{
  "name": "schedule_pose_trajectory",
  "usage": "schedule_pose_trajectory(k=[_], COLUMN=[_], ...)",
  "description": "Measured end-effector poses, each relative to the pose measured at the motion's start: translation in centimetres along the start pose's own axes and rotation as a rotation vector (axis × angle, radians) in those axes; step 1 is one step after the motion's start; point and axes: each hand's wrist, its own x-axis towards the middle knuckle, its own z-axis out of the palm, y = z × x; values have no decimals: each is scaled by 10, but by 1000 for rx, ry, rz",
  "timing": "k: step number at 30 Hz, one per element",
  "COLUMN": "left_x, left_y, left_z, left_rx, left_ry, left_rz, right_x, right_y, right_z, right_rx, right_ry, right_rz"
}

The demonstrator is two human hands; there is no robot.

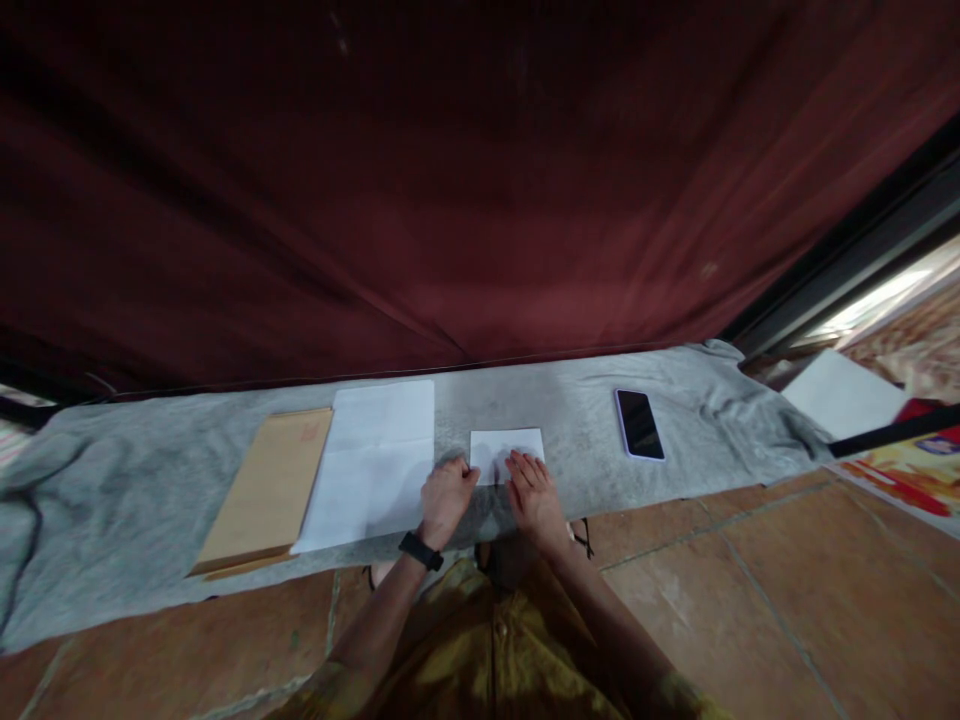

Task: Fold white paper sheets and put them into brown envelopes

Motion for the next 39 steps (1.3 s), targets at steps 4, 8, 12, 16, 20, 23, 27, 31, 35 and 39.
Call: schedule_pose_trajectory(k=[4,8,12,16,20,23,27,31,35,39], left_x=[-8,-23,-34,-33,-31,-33,-39,-44,-43,-33], left_y=[0,5,10,8,1,-5,-12,-20,-19,3], left_z=[7,30,54,61,61,61,61,59,56,55], left_rx=[-40,-130,-57,3,65,90,106,137,126,46], left_ry=[94,248,242,238,245,261,267,272,288,296], left_rz=[119,513,702,680,626,606,583,562,534,607], right_x=[0,-4,-12,-17,-19,-22,-29,-34,-37,-38], right_y=[-6,-4,-4,-7,-8,-4,3,7,8,8], right_z=[7,11,16,15,10,7,1,-6,-9,-9], right_rx=[8,-44,-141,-164,-163,-140,-118,-113,-105,-108], right_ry=[-22,-51,-99,-83,-63,-69,-74,-65,-61,-58], right_rz=[-31,-62,-128,-147,-131,-82,-48,-27,-26,-21])
